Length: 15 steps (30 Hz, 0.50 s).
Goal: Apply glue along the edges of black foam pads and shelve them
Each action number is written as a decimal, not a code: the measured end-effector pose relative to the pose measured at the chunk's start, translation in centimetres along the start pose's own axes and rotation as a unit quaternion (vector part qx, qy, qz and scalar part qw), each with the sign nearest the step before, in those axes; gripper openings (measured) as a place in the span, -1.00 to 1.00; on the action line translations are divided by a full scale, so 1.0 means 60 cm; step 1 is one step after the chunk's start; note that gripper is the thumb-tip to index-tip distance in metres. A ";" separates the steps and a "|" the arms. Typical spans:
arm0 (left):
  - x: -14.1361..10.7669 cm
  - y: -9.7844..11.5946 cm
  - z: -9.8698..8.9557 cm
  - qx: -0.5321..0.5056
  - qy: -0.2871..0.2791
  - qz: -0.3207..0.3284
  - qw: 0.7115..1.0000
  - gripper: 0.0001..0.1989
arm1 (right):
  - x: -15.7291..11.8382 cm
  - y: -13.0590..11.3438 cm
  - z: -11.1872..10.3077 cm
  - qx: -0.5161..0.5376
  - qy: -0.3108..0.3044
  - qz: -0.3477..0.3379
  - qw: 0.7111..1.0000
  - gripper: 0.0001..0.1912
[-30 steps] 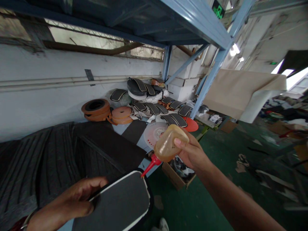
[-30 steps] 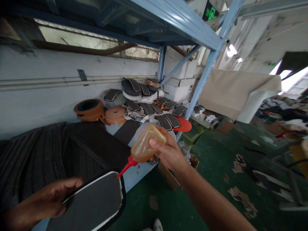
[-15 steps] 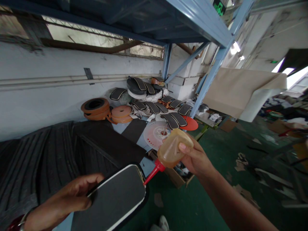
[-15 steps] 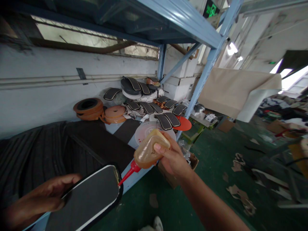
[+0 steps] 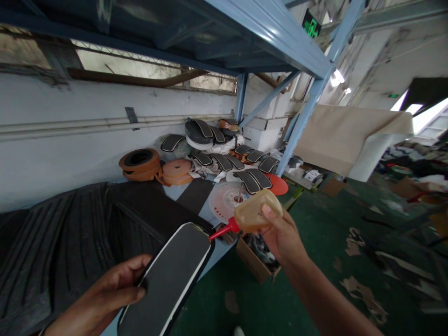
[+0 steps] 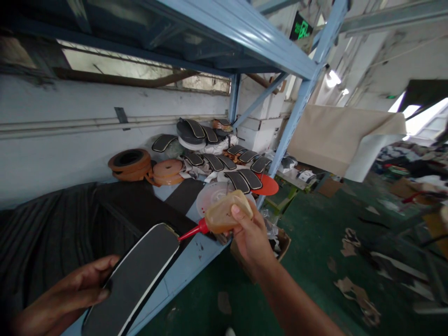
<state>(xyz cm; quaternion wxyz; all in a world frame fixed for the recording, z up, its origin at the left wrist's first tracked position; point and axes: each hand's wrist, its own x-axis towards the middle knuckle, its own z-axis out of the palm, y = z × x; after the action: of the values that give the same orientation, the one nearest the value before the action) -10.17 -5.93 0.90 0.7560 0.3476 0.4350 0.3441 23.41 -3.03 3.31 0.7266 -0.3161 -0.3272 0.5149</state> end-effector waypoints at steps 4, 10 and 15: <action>-0.001 0.005 0.014 0.015 0.021 0.005 1.000 -0.69 | -0.006 0.002 -0.002 -0.011 0.007 -0.022 1.000 -0.61; 0.002 -0.001 0.019 0.024 0.011 0.008 1.000 -0.66 | -0.022 0.009 -0.004 0.002 0.013 -0.012 1.000 -0.63; 0.005 0.001 0.016 0.021 0.007 0.008 1.000 -0.66 | -0.037 0.022 -0.006 0.014 0.017 -0.002 1.000 -0.63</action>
<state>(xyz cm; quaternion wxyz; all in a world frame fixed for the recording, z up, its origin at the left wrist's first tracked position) -9.19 -5.86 1.15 0.7428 0.3645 0.4448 0.3429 22.38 -4.86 1.71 0.7377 -0.3140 -0.3078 0.5124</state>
